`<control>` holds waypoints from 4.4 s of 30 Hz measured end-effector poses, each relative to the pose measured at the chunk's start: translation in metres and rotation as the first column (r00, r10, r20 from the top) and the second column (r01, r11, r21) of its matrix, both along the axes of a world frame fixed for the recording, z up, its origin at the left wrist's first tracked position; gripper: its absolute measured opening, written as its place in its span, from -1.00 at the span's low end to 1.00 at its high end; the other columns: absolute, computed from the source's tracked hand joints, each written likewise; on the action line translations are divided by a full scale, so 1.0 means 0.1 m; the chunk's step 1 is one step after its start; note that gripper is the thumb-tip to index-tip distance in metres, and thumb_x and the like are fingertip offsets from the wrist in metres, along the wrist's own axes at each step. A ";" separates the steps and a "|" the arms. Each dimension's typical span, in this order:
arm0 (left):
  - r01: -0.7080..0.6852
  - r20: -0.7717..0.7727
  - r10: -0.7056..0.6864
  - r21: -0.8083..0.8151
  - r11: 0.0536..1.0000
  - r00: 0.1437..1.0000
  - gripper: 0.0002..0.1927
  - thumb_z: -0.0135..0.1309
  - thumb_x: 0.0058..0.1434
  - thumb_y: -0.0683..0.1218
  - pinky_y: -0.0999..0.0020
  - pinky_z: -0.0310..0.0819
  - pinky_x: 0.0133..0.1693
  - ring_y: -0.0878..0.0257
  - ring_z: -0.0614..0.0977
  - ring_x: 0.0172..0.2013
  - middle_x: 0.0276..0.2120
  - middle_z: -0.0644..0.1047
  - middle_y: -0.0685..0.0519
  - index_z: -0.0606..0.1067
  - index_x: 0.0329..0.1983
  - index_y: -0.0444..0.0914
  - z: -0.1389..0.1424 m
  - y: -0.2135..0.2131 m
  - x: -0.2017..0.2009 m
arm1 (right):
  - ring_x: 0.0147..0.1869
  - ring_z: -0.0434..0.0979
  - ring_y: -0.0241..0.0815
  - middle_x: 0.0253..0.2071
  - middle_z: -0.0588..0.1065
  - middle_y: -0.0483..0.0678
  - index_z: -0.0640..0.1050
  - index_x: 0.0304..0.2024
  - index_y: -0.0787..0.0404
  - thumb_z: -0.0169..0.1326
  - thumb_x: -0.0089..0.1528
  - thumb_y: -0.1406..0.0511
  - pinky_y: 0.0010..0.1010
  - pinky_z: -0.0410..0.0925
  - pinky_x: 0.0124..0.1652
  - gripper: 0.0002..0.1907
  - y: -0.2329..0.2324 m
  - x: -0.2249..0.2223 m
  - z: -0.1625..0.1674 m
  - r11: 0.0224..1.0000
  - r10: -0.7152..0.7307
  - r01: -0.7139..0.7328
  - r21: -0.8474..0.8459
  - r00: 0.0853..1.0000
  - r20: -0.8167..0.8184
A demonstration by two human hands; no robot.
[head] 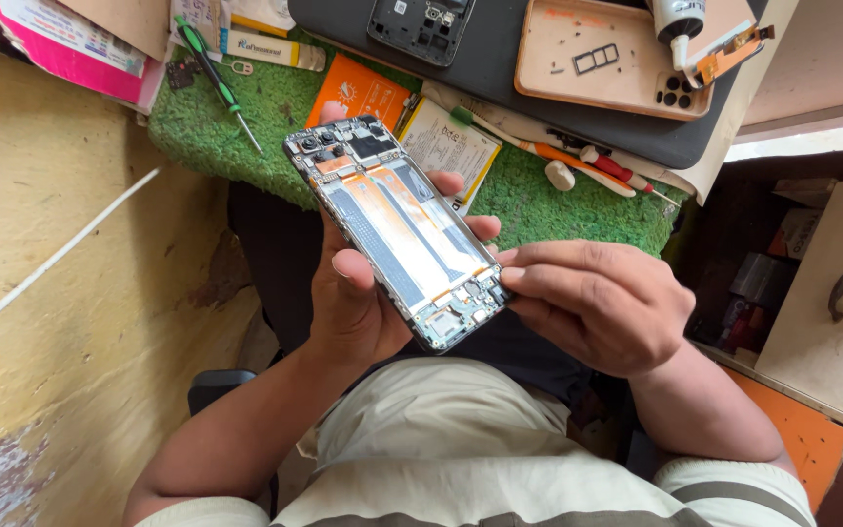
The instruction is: The person disassembles a smartphone, prying open the frame and lifting out the battery, then applies adhesive from a glue tube onto the empty phone frame. They hold and turn the phone throughout, working over a cluttered repair bench with screwdrivers and spare parts.
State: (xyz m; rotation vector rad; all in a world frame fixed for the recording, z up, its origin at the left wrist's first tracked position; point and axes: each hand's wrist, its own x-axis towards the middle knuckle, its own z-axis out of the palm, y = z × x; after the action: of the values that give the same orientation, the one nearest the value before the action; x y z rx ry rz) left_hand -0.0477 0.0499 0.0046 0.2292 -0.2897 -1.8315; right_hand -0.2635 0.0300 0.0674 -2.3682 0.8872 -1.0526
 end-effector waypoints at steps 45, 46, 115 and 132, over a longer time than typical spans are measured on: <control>0.162 0.624 0.192 -0.465 0.870 0.757 0.28 0.50 0.07 -0.16 0.05 0.72 0.15 0.11 0.52 0.20 0.35 0.30 -0.10 -0.21 0.56 0.08 -0.06 -0.37 0.31 | -0.12 0.67 -0.35 -0.18 0.62 -0.03 0.58 -0.11 0.42 0.19 0.31 0.51 -0.49 0.60 -0.07 -0.89 -0.19 0.04 -0.44 0.590 -0.261 -0.113 0.800 0.910 0.321; 0.185 0.628 0.165 -0.453 0.872 0.761 0.27 0.51 0.09 -0.15 0.07 0.74 0.15 0.11 0.55 0.18 0.33 0.33 -0.13 -0.23 0.55 0.08 -0.04 -0.40 0.33 | -0.12 0.66 -0.35 -0.18 0.62 -0.03 0.58 -0.10 0.43 0.18 0.31 0.52 -0.49 0.60 -0.07 -0.89 -0.20 0.03 -0.45 0.591 -0.262 -0.118 0.798 0.907 0.329; 0.122 0.469 0.084 -0.392 0.912 0.879 0.31 0.52 0.12 -0.16 0.07 0.68 0.20 0.11 0.65 0.11 0.19 0.44 -0.15 -0.26 0.58 0.12 -0.10 -0.50 0.20 | -0.24 0.63 -0.45 -0.30 0.63 -0.09 0.65 -0.17 0.39 0.22 0.26 0.47 -0.63 0.52 -0.20 -0.90 -0.14 0.09 -0.50 0.639 -0.328 0.081 0.765 0.928 0.176; 0.104 0.462 0.092 -0.382 0.918 0.882 0.32 0.51 0.13 -0.10 -0.01 0.67 0.21 0.07 0.59 0.19 0.26 0.40 -0.17 -0.29 0.59 0.12 -0.23 -0.49 0.22 | -0.23 0.62 -0.38 -0.25 0.62 -0.03 0.62 -0.12 0.44 0.19 0.30 0.47 -0.56 0.53 -0.18 -0.88 -0.20 0.04 -0.52 0.596 -0.303 -0.010 0.803 0.923 0.237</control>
State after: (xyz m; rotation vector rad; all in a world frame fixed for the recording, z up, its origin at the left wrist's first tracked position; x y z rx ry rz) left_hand -0.0253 0.0005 -0.0188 0.3892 -0.9992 -1.6571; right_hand -0.2592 0.0098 0.0155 -1.3128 1.1238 -0.8352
